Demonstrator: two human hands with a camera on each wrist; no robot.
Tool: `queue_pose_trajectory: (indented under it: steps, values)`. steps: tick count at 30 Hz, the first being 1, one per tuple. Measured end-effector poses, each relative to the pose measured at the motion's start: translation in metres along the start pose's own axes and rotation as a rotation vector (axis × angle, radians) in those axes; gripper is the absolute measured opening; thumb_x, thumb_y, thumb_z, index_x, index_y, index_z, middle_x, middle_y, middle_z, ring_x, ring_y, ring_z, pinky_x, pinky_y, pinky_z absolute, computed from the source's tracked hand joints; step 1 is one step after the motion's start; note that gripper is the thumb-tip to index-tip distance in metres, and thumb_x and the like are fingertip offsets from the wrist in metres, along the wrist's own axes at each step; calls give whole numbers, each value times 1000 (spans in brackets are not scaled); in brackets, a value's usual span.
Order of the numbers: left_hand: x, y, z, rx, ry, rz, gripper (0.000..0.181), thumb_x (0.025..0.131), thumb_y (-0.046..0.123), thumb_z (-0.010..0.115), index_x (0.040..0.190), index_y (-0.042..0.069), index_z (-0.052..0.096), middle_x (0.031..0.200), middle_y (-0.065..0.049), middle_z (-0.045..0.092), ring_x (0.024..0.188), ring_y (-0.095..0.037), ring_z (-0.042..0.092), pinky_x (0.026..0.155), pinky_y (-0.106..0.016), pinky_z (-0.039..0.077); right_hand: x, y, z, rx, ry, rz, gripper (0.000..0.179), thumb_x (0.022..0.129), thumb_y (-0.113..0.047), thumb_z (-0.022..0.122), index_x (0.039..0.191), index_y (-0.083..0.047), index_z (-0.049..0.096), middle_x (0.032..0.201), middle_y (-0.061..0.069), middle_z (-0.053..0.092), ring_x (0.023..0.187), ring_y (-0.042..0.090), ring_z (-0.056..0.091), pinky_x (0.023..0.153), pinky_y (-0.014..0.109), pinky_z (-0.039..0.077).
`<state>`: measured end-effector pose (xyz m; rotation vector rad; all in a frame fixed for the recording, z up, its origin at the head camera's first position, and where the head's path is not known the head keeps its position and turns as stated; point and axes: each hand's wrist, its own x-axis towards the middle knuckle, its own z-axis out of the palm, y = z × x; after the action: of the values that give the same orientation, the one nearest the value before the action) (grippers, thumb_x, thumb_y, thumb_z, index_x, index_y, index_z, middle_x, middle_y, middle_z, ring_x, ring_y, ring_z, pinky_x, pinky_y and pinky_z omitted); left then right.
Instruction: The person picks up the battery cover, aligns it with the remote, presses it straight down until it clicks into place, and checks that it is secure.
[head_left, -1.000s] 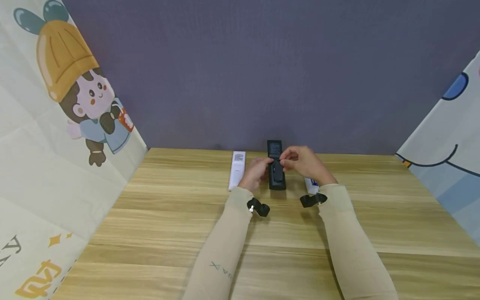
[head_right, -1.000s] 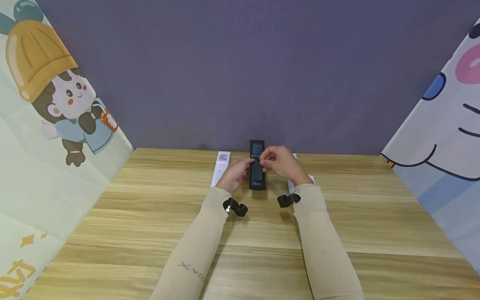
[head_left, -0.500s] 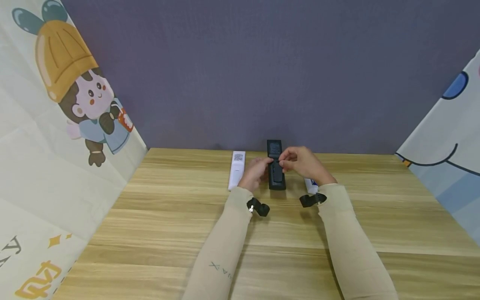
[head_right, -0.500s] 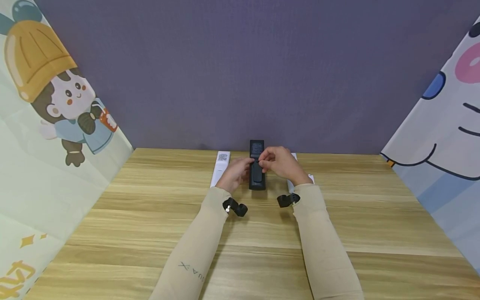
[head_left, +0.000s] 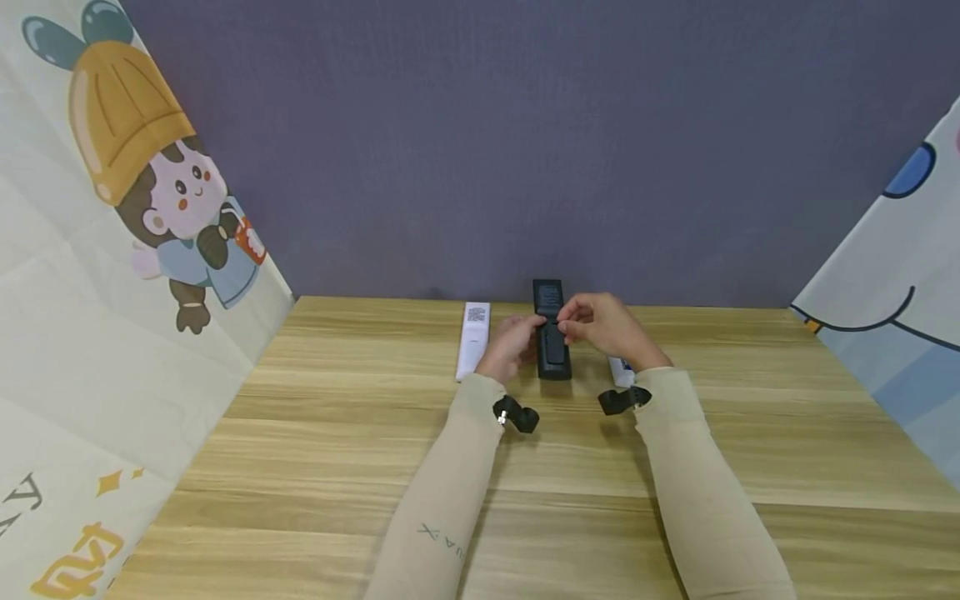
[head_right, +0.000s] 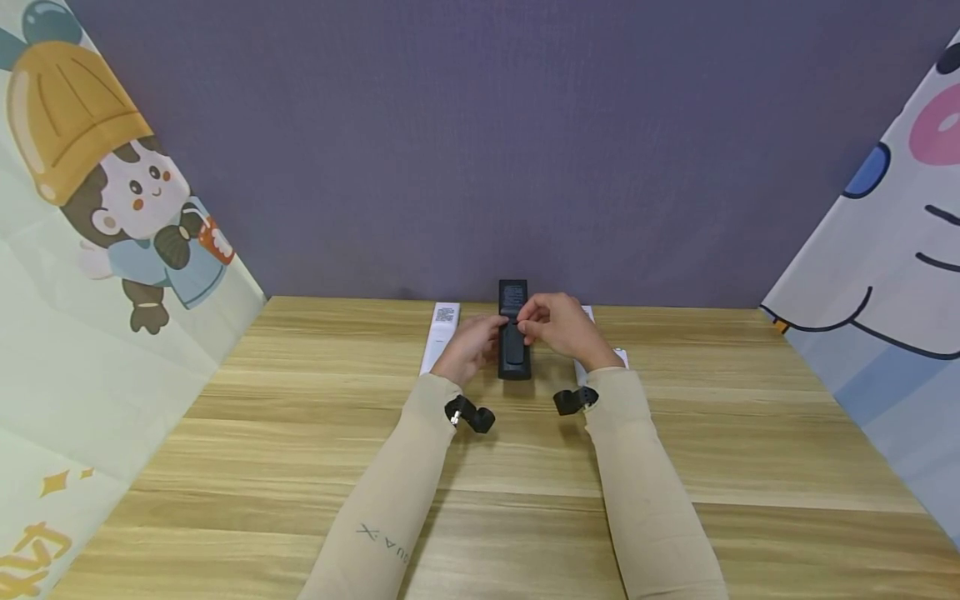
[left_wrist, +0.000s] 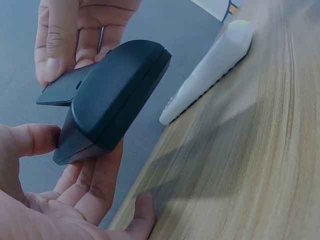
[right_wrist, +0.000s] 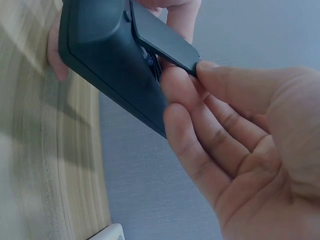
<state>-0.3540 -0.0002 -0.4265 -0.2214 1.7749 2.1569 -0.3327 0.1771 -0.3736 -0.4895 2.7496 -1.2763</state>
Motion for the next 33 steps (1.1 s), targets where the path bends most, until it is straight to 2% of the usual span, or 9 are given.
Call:
queue_pose_trajectory:
  steps: [8, 13, 27, 33]
  values:
    - [0, 0, -1, 11, -12, -5, 19, 98, 25, 63, 109, 11, 68, 84, 2, 69, 74, -9, 65, 77, -30, 51, 0, 1, 2, -9, 7, -21, 7, 101, -14, 65, 104, -9, 69, 93, 12, 74, 80, 21, 71, 71, 36, 57]
    - [0, 1, -1, 16, -12, -8, 18, 98, 26, 63, 107, 12, 69, 85, 2, 68, 72, -10, 64, 75, -30, 50, -1, 2, 3, -8, 15, -28, 7, 101, -15, 65, 104, -10, 70, 92, 9, 74, 81, 21, 72, 72, 36, 57]
    - [0, -1, -1, 10, -11, 5, 18, 98, 25, 63, 105, 11, 71, 81, 2, 69, 69, -9, 64, 73, -29, 51, 1, 3, 1, -2, 29, -44, 6, 100, -12, 65, 104, -9, 70, 92, 10, 73, 81, 22, 72, 71, 36, 57]
    - [2, -2, 0, 4, -3, 12, 15, 98, 25, 63, 102, 12, 70, 79, 2, 69, 67, -9, 63, 70, -28, 51, 1, 3, 0, 6, 22, -47, 6, 100, -12, 66, 105, -9, 70, 94, 10, 73, 89, 35, 73, 73, 38, 58]
